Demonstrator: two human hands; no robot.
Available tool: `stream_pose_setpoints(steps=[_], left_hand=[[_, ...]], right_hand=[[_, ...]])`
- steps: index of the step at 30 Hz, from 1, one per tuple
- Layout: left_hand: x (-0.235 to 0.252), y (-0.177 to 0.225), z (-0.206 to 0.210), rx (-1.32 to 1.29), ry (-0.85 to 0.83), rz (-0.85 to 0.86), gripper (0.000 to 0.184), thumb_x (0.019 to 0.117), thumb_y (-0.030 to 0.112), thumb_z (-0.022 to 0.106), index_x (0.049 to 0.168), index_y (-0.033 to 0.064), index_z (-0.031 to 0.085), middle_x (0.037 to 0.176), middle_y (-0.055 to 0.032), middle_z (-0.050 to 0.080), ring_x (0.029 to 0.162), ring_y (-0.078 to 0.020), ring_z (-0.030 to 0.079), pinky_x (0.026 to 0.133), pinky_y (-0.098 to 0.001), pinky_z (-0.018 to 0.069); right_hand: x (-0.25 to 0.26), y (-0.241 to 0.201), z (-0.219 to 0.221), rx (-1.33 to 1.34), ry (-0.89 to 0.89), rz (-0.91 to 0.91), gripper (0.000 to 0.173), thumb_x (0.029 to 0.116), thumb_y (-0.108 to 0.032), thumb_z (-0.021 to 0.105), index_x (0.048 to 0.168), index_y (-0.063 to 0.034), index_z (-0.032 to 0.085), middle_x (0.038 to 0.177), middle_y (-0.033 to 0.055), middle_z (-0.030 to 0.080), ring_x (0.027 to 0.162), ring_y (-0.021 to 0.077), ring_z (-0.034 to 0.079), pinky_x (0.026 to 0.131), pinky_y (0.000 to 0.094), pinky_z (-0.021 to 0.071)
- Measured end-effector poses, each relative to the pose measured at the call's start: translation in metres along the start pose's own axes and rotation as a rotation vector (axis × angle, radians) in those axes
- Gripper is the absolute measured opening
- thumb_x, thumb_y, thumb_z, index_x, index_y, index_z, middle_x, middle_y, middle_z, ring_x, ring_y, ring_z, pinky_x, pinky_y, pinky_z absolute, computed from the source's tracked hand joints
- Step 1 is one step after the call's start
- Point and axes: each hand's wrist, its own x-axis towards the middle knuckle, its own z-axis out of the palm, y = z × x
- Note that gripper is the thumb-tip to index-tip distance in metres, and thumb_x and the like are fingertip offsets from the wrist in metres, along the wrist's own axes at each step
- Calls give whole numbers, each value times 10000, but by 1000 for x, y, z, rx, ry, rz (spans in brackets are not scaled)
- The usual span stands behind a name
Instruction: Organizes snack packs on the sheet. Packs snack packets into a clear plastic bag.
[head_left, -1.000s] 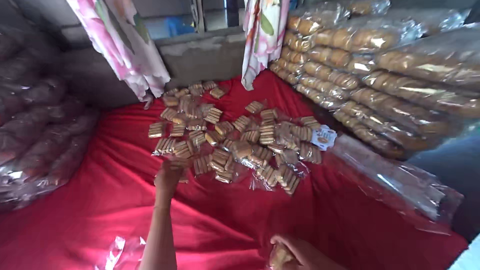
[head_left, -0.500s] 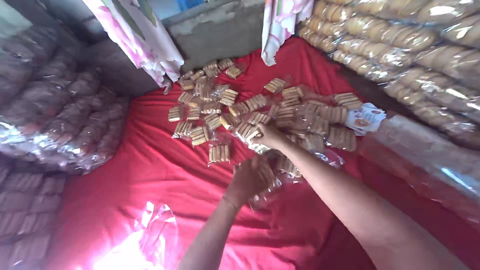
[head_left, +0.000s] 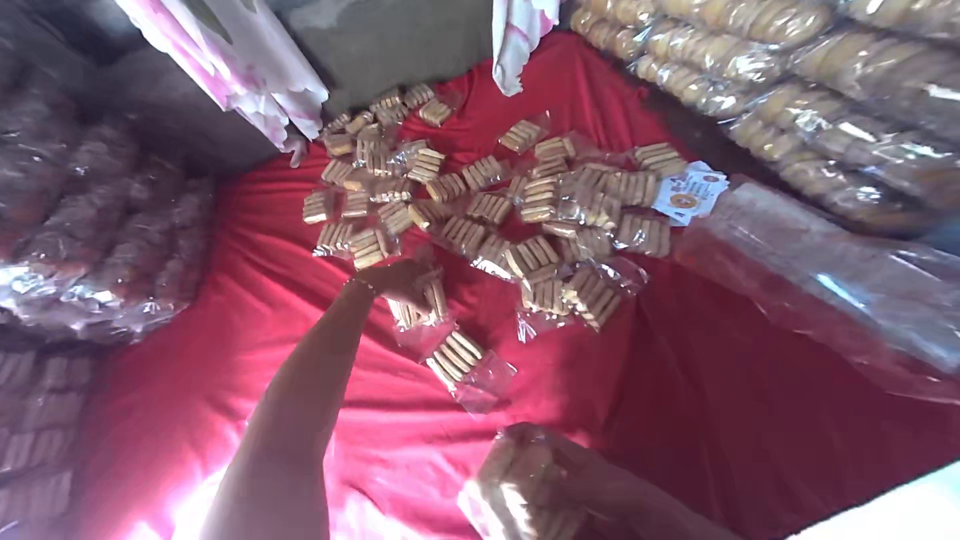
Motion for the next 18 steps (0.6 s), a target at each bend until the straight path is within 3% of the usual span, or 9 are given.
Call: stream_pose_setpoints(steps=[3, 6, 9, 11, 13, 14, 16, 17, 18], left_hand=[[-45, 20, 40, -14, 134, -116, 850, 726, 383, 914, 1421, 65, 542, 1343, -290, 556, 1271, -482, 509, 1042, -651, 413], [-120, 15, 123, -252, 401, -136, 883, 726, 367, 901, 1446, 37, 512, 1410, -304, 507, 1314, -474, 485, 1083, -675, 357], [-175, 16, 219, -771, 829, -54, 992, 698, 269, 903, 1441, -95, 355, 1398, -231, 534, 1283, -211, 567, 1096, -357, 474], [-187, 30, 268, -1055, 1034, -6, 1016, 732, 183, 858, 1488, -103, 243, 1407, -204, 515, 1240, -111, 581, 1054, -263, 495], [-195, 49, 302, -1243, 1074, 20, 922, 828, 171, 771, 1515, -114, 225, 1424, -167, 522, 1230, -43, 573, 1056, -222, 478], [-201, 56, 315, -1303, 1036, 52, 875, 864, 241, 724, 1493, -133, 244, 1396, -133, 539, 1212, -3, 564, 1044, -199, 470], [-214, 56, 336, -1300, 945, 238, 966, 906, 634, 611, 1511, -58, 313, 1472, -35, 518, 1305, 9, 501, 1120, -241, 423], [-217, 51, 343, -1267, 916, 335, 1012, 868, 760, 542, 1536, 27, 340, 1529, 12, 478, 1364, -11, 459, 1158, -280, 393], [-219, 46, 350, -1249, 886, 429, 1078, 830, 816, 532, 1558, 49, 318, 1584, -24, 407, 1422, -75, 410, 1187, -343, 361]], right_hand=[[21, 26, 25, -260, 41, -129, 675, 887, -136, 709, 1455, 29, 384, 1285, 113, 603, 1128, 99, 622, 968, 284, 534], [38, 59, 35, -399, 328, -324, 724, 862, -115, 747, 1442, 124, 386, 1346, 214, 579, 1178, 139, 625, 1001, 284, 538], [41, 61, 33, -372, 326, -381, 686, 873, -148, 736, 1406, 107, 388, 1354, 150, 557, 1173, 92, 615, 994, 258, 542], [44, 54, 37, -481, 91, -442, 660, 900, -250, 744, 1371, 100, 441, 1331, 115, 579, 1198, 52, 583, 1034, 238, 503], [52, 55, 49, -673, -70, -490, 641, 922, -341, 727, 1347, 79, 495, 1301, 136, 614, 1202, 59, 583, 1048, 234, 478], [55, 61, 55, -751, -96, -502, 638, 925, -366, 726, 1342, 69, 517, 1301, 160, 619, 1219, 96, 582, 1066, 257, 466], [56, 73, 64, -875, -98, -495, 617, 921, -367, 727, 1324, 68, 555, 1305, 201, 626, 1245, 172, 582, 1095, 295, 444], [55, 78, 67, -924, -92, -485, 585, 922, -355, 720, 1297, 70, 580, 1282, 211, 640, 1225, 193, 601, 1082, 304, 454], [51, 83, 70, -952, -86, -467, 548, 917, -335, 723, 1262, 75, 603, 1246, 215, 657, 1190, 194, 625, 1059, 296, 473]])
